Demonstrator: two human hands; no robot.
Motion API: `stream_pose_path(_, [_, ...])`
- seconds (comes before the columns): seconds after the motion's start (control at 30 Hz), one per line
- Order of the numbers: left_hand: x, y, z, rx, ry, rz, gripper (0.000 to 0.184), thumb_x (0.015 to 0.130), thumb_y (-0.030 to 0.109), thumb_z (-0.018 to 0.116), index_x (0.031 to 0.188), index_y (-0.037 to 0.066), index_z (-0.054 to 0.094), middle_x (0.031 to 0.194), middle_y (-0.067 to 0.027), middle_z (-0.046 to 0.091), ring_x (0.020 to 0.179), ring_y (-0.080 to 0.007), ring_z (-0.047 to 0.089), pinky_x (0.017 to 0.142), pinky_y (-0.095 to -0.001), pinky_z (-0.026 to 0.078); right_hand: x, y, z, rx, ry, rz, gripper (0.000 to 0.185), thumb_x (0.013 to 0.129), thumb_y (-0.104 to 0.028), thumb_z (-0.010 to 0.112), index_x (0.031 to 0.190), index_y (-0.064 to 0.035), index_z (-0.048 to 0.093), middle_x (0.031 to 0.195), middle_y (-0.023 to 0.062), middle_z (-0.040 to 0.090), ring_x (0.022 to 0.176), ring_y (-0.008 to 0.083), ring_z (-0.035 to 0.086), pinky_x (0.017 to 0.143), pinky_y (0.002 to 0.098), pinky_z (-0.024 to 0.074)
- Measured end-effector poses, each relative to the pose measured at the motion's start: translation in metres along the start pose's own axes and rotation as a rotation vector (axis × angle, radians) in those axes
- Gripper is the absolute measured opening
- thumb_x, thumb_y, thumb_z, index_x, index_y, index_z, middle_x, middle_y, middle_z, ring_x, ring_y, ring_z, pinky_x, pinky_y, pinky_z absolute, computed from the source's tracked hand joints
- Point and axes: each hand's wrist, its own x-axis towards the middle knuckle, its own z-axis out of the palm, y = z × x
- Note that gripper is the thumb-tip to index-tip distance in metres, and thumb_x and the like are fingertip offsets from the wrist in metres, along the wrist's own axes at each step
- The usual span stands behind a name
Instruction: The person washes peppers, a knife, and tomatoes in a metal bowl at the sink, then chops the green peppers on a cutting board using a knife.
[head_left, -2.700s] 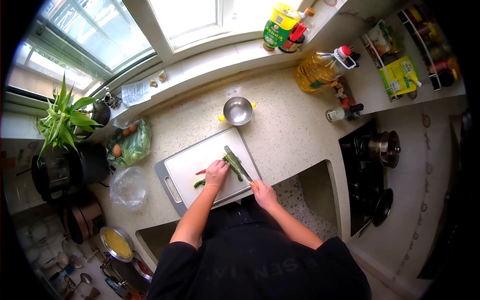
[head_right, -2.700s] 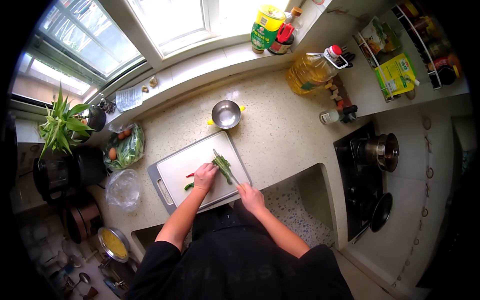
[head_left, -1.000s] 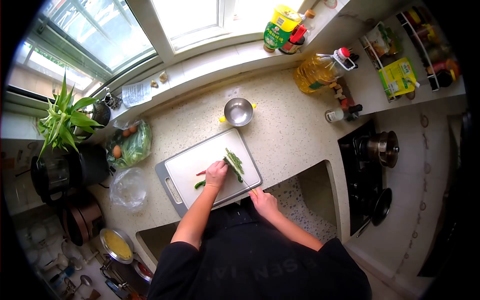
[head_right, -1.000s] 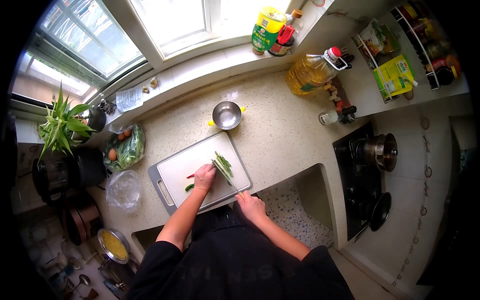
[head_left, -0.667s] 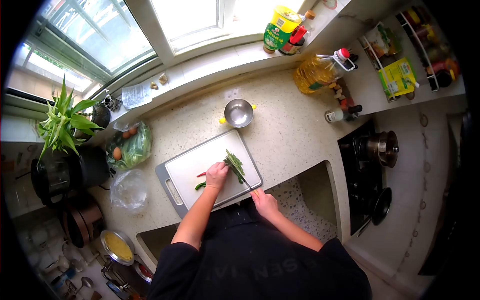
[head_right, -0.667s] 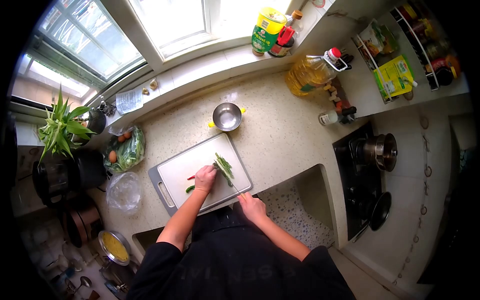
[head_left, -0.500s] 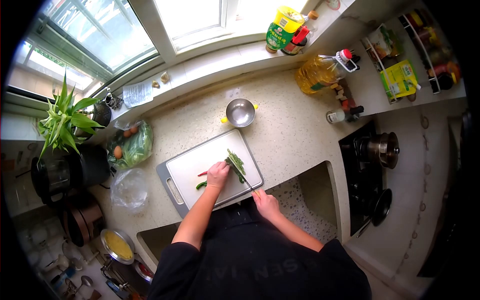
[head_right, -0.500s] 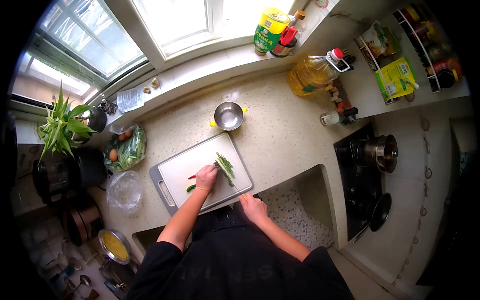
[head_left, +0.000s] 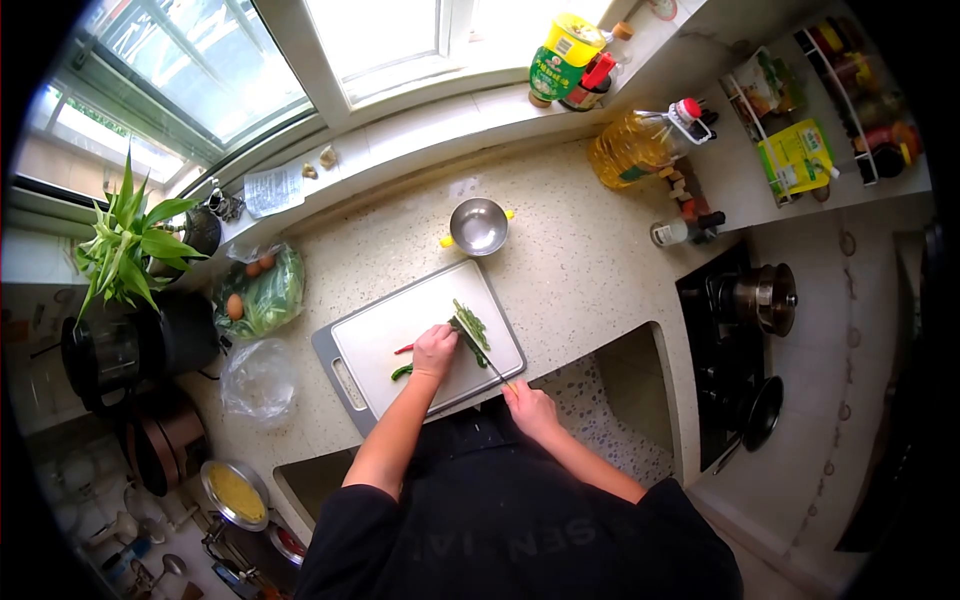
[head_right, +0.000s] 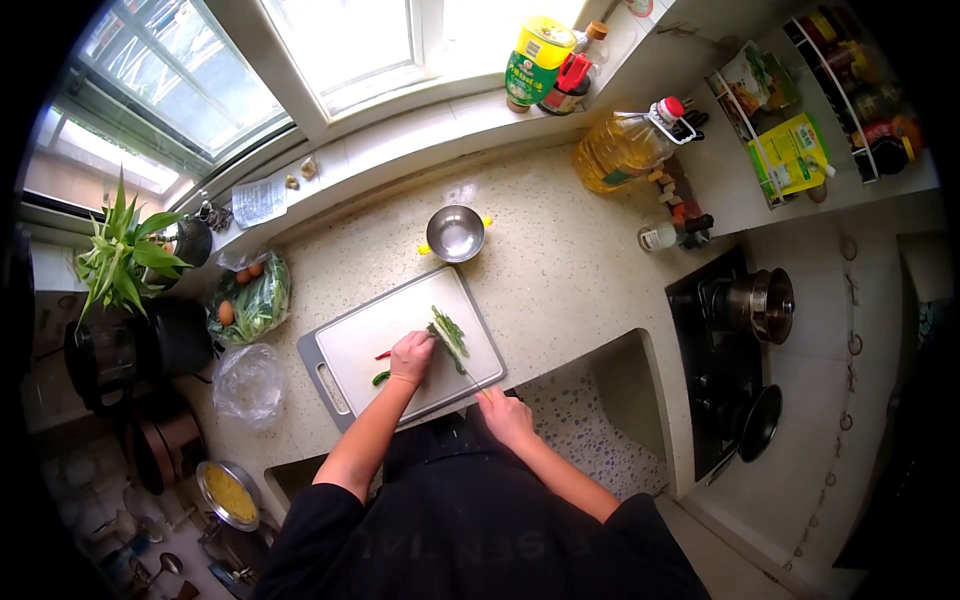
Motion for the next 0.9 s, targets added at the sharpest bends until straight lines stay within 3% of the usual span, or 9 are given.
stream_pose_path(0.5, [0.002,-0.001,0.0,-0.009,0.02,0.005,0.005,0.076,0.008,0.063,0.078,0.01,0.068,0.088,-0.0028,0.068,0.085,-0.021,0.068,0.067,-0.0337,0.058,0.015,-0.003,0.014,-0.039,0.031,0.006,0.038,0.102,-0.046,0.052,0.099,-0.0086,0.056,0.069,0.0229,0.066,0.068,0.0459,0.067,0.061,0.0578,0.0522])
stream_pose_path(0.7, [0.002,0.003,-0.004,-0.043,0.025,-0.004,0.008,0.079,0.008,0.064,0.082,0.011,0.071,0.088,-0.0021,0.069,0.085,-0.0205,0.068,0.068,-0.0332,0.057,0.035,-0.009,0.019,0.087,0.131,-0.03,0.037,0.103,-0.046,0.051,0.099,-0.0095,0.056,0.07,0.0238,0.065,0.069,0.0481,0.065,0.06,0.0589,0.0501])
stream_pose_path(0.9, [0.0,0.005,-0.004,-0.073,0.064,-0.009,0.012,0.078,0.008,0.066,0.087,0.012,0.073,0.091,-0.0006,0.069,0.085,-0.0201,0.068,0.069,-0.0327,0.057,0.038,0.002,0.011,0.177,0.073,-0.03,0.037,0.103,-0.045,0.05,0.098,-0.0083,0.056,0.073,0.0241,0.065,0.074,0.0486,0.065,0.063,0.0582,0.0494])
